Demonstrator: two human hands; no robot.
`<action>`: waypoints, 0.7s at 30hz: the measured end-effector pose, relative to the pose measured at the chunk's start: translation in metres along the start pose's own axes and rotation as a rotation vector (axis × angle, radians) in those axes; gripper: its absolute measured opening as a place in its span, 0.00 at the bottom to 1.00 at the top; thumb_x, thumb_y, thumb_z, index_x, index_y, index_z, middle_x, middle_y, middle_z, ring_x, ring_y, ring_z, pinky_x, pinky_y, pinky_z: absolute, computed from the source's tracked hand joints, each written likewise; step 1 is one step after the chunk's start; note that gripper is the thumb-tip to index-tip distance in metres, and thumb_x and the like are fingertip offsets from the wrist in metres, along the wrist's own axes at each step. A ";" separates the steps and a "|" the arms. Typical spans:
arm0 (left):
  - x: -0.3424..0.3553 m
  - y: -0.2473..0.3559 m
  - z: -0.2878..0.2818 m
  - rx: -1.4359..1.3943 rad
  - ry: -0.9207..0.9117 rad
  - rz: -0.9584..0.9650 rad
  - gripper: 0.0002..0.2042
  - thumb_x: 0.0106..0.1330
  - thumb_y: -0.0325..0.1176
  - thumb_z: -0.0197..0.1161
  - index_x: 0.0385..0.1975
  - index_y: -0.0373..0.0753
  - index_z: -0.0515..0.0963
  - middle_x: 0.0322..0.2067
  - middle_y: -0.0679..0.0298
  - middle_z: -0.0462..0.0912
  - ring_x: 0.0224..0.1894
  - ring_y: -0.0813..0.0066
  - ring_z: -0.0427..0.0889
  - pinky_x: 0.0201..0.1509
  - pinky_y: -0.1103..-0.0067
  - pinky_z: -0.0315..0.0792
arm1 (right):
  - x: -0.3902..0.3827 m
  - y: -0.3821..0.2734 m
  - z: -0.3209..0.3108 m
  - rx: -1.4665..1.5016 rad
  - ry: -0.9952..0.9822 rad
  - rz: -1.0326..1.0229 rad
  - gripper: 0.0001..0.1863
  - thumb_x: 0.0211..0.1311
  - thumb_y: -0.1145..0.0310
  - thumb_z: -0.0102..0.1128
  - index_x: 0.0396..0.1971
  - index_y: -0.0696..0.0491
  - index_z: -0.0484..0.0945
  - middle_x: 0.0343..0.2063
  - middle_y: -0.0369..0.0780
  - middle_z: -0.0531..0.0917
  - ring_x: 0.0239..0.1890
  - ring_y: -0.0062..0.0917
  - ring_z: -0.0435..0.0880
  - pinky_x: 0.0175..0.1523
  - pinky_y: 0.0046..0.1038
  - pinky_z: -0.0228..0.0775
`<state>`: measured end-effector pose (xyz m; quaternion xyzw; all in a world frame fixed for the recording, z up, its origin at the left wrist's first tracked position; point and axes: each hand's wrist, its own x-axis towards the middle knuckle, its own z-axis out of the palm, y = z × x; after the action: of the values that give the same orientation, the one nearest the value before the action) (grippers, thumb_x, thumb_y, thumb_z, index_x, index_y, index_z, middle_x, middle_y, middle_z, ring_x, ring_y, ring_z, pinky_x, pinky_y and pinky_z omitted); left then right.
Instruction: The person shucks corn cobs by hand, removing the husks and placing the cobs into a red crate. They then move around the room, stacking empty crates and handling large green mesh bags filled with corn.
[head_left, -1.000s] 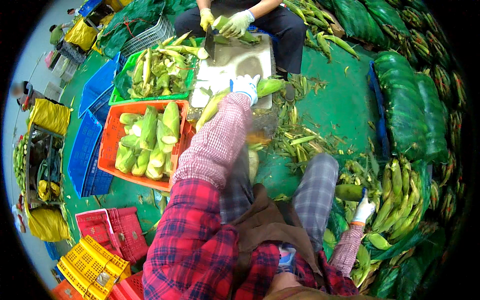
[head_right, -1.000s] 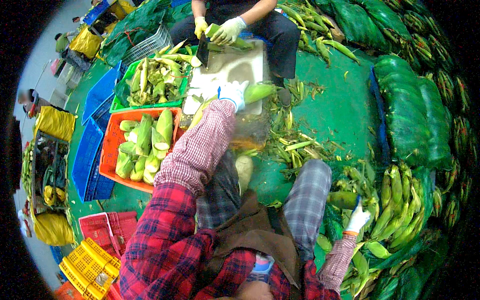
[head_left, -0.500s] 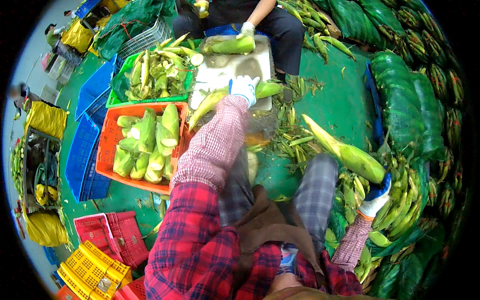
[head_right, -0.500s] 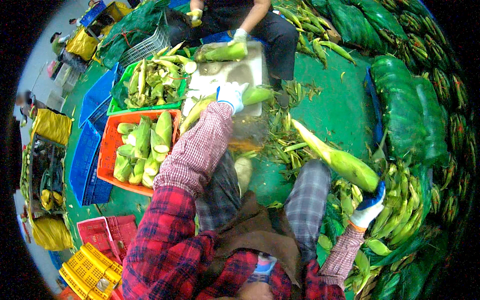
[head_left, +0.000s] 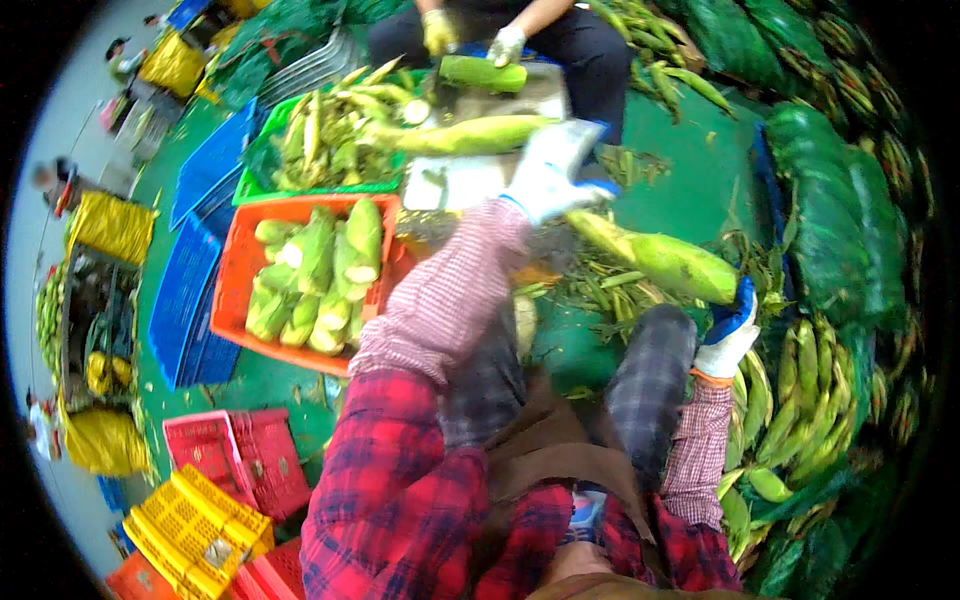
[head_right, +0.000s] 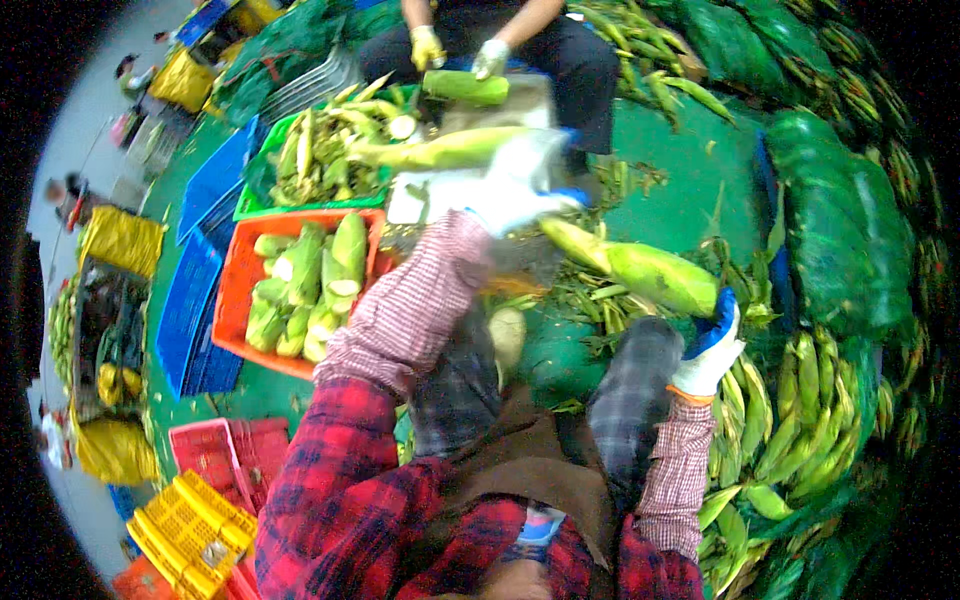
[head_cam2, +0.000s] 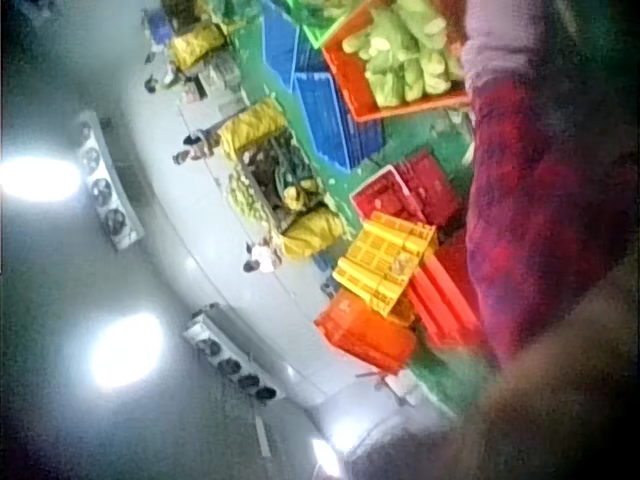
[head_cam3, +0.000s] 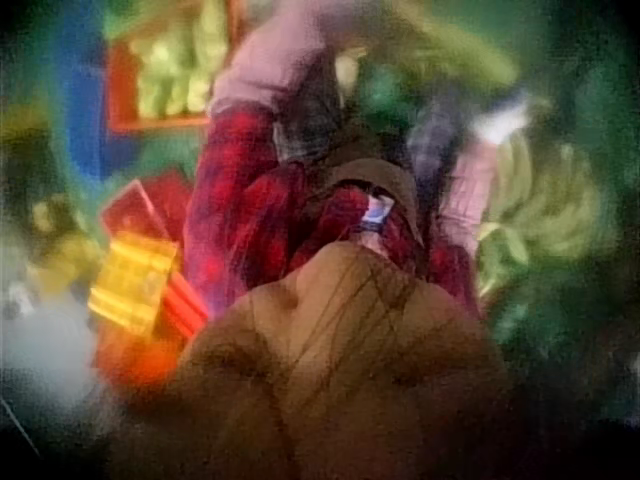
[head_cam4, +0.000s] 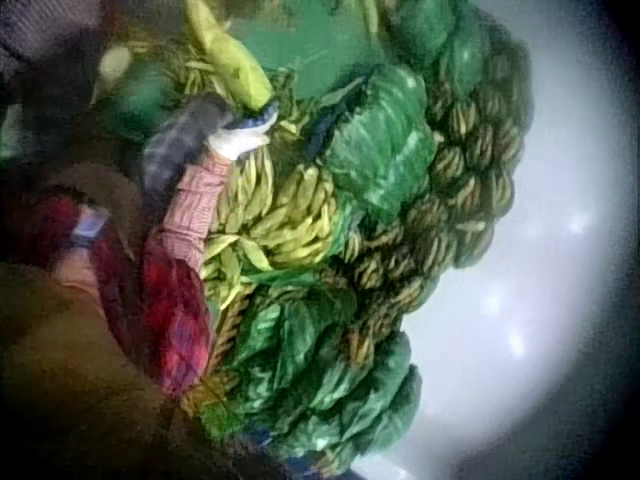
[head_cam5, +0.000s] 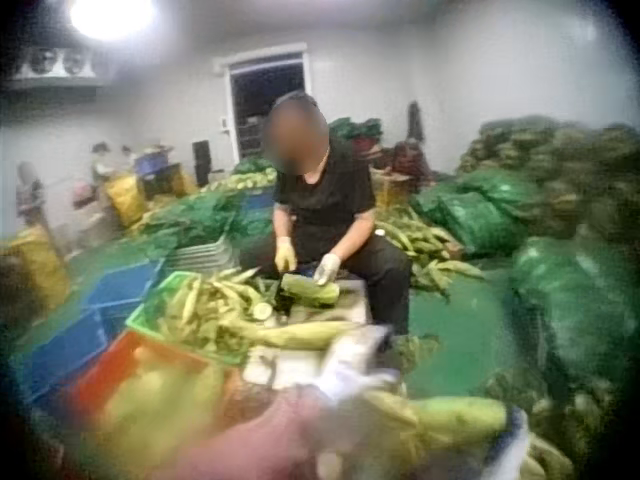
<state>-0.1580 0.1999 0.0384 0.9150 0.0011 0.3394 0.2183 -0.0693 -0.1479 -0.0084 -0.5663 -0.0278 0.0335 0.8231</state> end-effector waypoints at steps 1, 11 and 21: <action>0.002 0.010 0.013 -0.040 -0.030 0.122 0.48 0.45 0.60 0.73 0.64 0.37 0.65 0.60 0.47 0.70 0.65 0.48 0.65 0.70 0.60 0.56 | -0.002 0.002 0.008 -0.103 -0.013 -0.092 0.20 0.73 0.64 0.50 0.55 0.63 0.74 0.50 0.46 0.80 0.51 0.32 0.81 0.56 0.35 0.76; -0.002 0.056 0.035 0.098 -0.471 0.049 0.43 0.42 0.43 0.73 0.63 0.39 0.66 0.53 0.50 0.75 0.54 0.51 0.75 0.59 0.64 0.70 | 0.026 0.018 0.019 -0.753 -0.522 -0.368 0.20 0.68 0.70 0.56 0.57 0.61 0.72 0.55 0.46 0.78 0.56 0.34 0.79 0.60 0.34 0.73; -0.016 -0.082 0.015 0.707 -0.647 -0.553 0.43 0.54 0.55 0.68 0.69 0.45 0.59 0.54 0.56 0.74 0.59 0.58 0.73 0.60 0.63 0.68 | 0.026 0.005 -0.094 -0.163 -0.262 0.247 0.26 0.75 0.57 0.44 0.64 0.57 0.66 0.59 0.48 0.74 0.58 0.33 0.77 0.60 0.32 0.70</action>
<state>-0.1490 0.2661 -0.0147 0.9557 0.2882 -0.0503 -0.0317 -0.0352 -0.2317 -0.0461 -0.6211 -0.0676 0.2053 0.7533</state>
